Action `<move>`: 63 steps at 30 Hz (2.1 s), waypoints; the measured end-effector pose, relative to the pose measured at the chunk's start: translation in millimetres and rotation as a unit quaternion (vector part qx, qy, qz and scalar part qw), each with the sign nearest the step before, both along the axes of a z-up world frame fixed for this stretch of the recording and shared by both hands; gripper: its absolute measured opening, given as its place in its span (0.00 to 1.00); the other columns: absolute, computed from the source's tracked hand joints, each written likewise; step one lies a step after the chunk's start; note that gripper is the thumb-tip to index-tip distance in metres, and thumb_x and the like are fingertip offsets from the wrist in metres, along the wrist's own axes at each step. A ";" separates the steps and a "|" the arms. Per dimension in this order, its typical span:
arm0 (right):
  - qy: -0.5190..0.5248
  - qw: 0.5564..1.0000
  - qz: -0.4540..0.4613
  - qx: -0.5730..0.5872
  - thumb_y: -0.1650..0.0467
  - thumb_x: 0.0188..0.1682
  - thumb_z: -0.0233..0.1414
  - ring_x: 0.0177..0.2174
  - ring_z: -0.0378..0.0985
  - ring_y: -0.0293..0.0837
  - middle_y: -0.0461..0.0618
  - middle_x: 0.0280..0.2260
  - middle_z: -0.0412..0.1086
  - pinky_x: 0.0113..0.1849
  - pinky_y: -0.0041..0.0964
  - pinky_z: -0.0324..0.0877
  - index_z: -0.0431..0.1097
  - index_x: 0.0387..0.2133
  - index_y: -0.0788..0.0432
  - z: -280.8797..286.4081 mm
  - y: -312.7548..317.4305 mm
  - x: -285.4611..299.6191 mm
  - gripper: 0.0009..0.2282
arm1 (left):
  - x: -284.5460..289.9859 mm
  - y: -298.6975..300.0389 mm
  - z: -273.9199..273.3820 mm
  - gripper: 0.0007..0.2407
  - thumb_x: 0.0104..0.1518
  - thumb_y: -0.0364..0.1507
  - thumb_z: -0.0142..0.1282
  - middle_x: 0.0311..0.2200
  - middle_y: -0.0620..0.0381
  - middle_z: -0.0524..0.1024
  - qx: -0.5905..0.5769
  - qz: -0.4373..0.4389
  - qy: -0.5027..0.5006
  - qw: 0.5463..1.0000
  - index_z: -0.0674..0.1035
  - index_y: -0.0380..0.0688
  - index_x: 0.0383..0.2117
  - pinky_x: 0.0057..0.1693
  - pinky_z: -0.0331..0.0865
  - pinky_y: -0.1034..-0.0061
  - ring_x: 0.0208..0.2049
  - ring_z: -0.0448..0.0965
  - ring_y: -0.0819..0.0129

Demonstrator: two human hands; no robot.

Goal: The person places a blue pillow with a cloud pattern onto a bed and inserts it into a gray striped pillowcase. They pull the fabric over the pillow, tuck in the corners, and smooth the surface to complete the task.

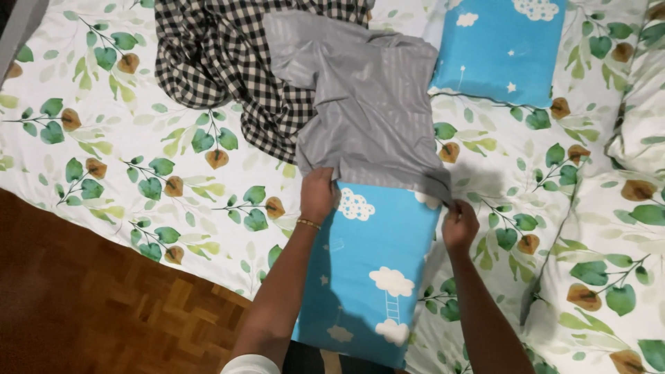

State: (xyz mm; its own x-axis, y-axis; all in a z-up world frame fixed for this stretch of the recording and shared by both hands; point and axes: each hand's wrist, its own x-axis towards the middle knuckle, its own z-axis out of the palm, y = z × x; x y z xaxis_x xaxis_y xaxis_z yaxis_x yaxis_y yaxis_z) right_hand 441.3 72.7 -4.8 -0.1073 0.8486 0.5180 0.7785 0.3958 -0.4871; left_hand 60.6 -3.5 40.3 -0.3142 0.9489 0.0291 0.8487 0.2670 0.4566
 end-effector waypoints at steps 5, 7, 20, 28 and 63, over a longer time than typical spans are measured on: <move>0.054 0.995 -0.060 -0.065 0.76 0.57 0.53 0.28 0.81 0.58 0.57 0.26 0.75 0.32 0.50 0.75 0.72 0.40 0.63 28.8 -23.3 -9.3 0.02 | 4.9 -10.6 18.6 0.16 0.54 0.28 0.51 0.44 0.51 0.78 0.032 -0.045 -0.026 0.998 0.78 0.52 0.51 0.51 0.72 0.56 0.49 0.78 0.49; 0.074 0.992 -0.069 -0.073 0.77 0.58 0.51 0.27 0.81 0.58 0.59 0.26 0.74 0.32 0.48 0.75 0.71 0.42 0.65 21.6 -21.9 -1.6 0.03 | 6.8 -19.2 26.7 0.16 0.53 0.30 0.52 0.43 0.55 0.77 0.019 -0.061 -0.016 0.998 0.78 0.56 0.49 0.48 0.72 0.56 0.47 0.77 0.51; -0.052 0.997 0.014 -0.046 0.77 0.58 0.54 0.31 0.82 0.55 0.57 0.32 0.76 0.32 0.47 0.76 0.77 0.46 0.63 68.2 11.8 -29.0 0.07 | -12.6 -42.9 53.6 0.10 0.56 0.32 0.49 0.43 0.60 0.75 -0.047 -0.203 -0.008 0.978 0.79 0.60 0.42 0.51 0.69 0.59 0.49 0.74 0.53; -0.027 0.989 0.020 -0.142 0.77 0.57 0.42 0.36 0.78 0.67 0.66 0.34 0.73 0.36 0.61 0.74 0.72 0.49 0.63 61.4 -18.1 -24.0 0.12 | -37.0 -67.8 -0.2 0.12 0.64 0.36 0.40 0.46 0.56 0.74 -0.123 -0.122 -0.061 0.983 0.76 0.62 0.49 0.48 0.75 0.53 0.47 0.78 0.48; -0.082 0.977 -0.024 -0.194 0.74 0.50 0.49 0.41 0.82 0.53 0.51 0.41 0.79 0.43 0.45 0.76 0.78 0.46 0.54 -38.6 -38.6 48.3 0.14 | -3.7 -117.5 19.2 0.09 0.64 0.35 0.47 0.38 0.56 0.75 -0.053 -0.181 0.007 0.982 0.75 0.55 0.47 0.47 0.74 0.64 0.42 0.80 0.57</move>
State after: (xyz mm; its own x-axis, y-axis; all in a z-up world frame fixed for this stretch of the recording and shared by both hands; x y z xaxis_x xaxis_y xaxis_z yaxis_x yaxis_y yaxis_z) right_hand 489.6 34.1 -43.4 -0.1173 0.9838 0.1356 0.8716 0.1674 -0.4608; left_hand 56.9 -121.0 59.4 0.0443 0.9963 -0.0732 0.9029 -0.0085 0.4297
